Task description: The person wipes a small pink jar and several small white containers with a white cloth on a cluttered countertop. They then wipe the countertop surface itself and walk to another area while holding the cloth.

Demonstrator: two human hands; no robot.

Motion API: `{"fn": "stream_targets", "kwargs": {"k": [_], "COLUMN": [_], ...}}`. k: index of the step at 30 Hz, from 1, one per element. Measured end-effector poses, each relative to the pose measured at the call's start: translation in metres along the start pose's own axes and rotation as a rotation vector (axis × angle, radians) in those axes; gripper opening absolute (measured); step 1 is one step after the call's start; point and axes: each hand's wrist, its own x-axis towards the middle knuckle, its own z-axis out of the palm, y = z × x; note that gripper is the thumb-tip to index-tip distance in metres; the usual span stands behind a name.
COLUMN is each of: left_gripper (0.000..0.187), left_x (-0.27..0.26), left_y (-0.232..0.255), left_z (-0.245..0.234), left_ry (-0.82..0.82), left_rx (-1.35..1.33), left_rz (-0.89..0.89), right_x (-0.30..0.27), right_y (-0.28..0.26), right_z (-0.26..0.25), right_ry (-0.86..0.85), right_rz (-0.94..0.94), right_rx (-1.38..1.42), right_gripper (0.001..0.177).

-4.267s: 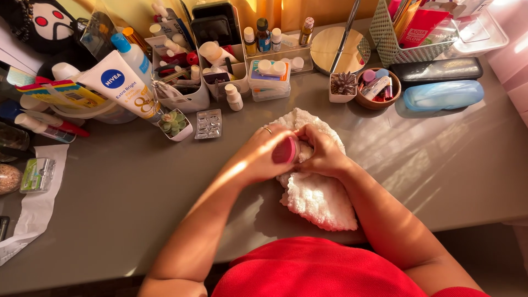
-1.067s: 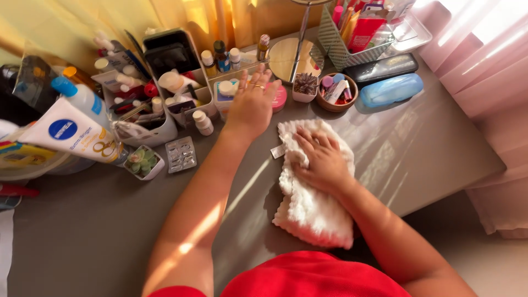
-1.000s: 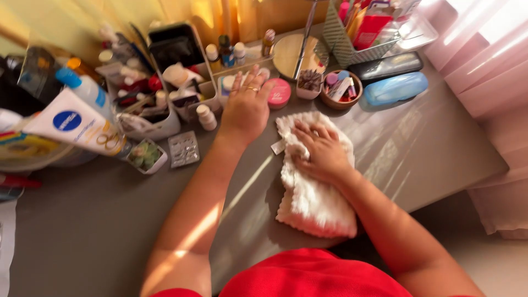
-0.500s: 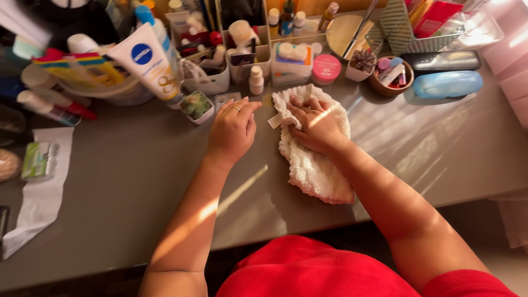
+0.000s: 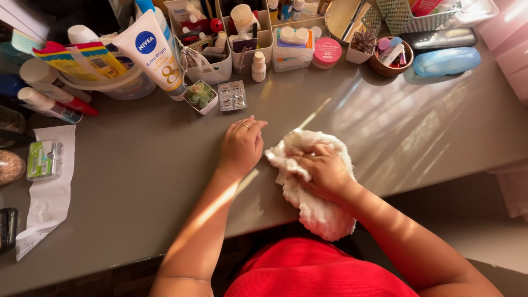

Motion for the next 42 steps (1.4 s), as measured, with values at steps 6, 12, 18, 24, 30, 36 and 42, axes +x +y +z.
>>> {"fn": "stream_targets", "kwargs": {"k": [6, 12, 18, 24, 30, 36, 42], "left_gripper": [0.029, 0.028, 0.025, 0.024, 0.025, 0.024, 0.028], "left_x": [-0.011, -0.016, -0.009, -0.01, -0.014, -0.011, -0.006], "left_y": [0.005, 0.009, 0.013, 0.008, 0.017, 0.023, 0.03], "left_z": [0.008, 0.012, -0.003, 0.002, 0.007, 0.007, 0.016], "left_ry": [-0.011, -0.003, -0.014, -0.026, -0.054, -0.055, -0.046], "left_rx": [0.009, 0.093, 0.052, 0.034, 0.154, 0.177, 0.257], "left_rz": [0.004, 0.004, -0.011, -0.009, -0.028, -0.05, -0.082], "right_x": [0.028, 0.092, 0.101, 0.051, 0.019, 0.043, 0.1], "right_y": [0.046, 0.08, 0.076, 0.049, 0.037, 0.061, 0.067], "right_z": [0.025, 0.029, 0.021, 0.008, -0.004, 0.014, 0.002], "right_ry": [0.075, -0.07, -0.059, -0.007, -0.109, -0.063, -0.112], "right_rz": [0.193, 0.339, 0.341, 0.329, 0.346, 0.279, 0.298], "right_rx": [-0.285, -0.317, -0.279, -0.295, -0.258, -0.337, -0.278], "right_gripper": [0.042, 0.05, 0.052, 0.037, 0.049, 0.044, 0.056]}}
